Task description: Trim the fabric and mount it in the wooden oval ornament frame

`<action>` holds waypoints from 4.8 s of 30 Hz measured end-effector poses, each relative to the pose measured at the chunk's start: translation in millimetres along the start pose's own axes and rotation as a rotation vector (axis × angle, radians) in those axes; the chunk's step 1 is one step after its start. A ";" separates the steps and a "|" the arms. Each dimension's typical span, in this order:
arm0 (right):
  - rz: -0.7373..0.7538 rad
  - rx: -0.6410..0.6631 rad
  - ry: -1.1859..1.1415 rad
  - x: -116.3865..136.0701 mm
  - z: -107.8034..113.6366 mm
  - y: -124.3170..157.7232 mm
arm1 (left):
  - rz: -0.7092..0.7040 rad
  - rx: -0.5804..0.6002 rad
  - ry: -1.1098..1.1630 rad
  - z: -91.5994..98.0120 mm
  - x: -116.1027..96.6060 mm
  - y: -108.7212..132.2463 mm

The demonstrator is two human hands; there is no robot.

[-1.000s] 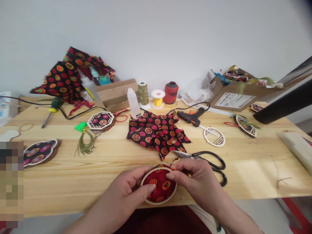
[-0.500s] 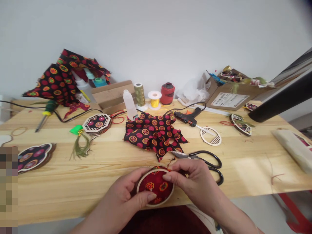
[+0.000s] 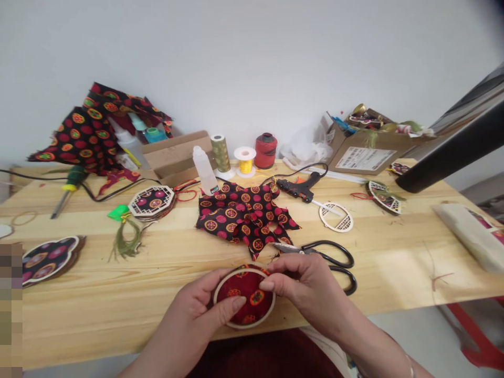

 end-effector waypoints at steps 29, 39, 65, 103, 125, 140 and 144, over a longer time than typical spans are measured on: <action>0.279 -0.084 1.255 -12.8 73.7 36.5 | 0.131 -0.001 0.724 10.8 10.4 6.3; 0.241 -0.139 0.960 11.6 78.4 43.5 | 0.092 -0.043 0.654 12.2 5.2 6.8; 0.341 0.023 0.502 21.3 0.7 31.0 | -0.008 -0.111 0.585 17.2 15.3 -2.5; 0.507 -0.163 0.687 35.4 11.9 38.4 | -0.045 -0.180 0.525 20.2 8.8 1.5; 0.681 -0.118 0.882 48.8 16.0 43.2 | -0.080 -0.267 0.436 25.3 -0.8 5.9; 0.283 0.078 0.742 30.3 16.6 32.0 | -0.071 -0.258 0.328 20.5 -4.2 8.4; 0.281 0.080 0.735 29.8 15.8 31.0 | -0.054 -0.244 0.324 19.8 -1.2 7.7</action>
Point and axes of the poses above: each hand's wrist, its own y-axis away from the middle knuckle, its own z-axis out of the back of the hand, x = y × z, the point moved 10 cm from there along -y, towards the middle knuckle, and after that the axes turned 7 degrees about z, right-handed, at the moved point
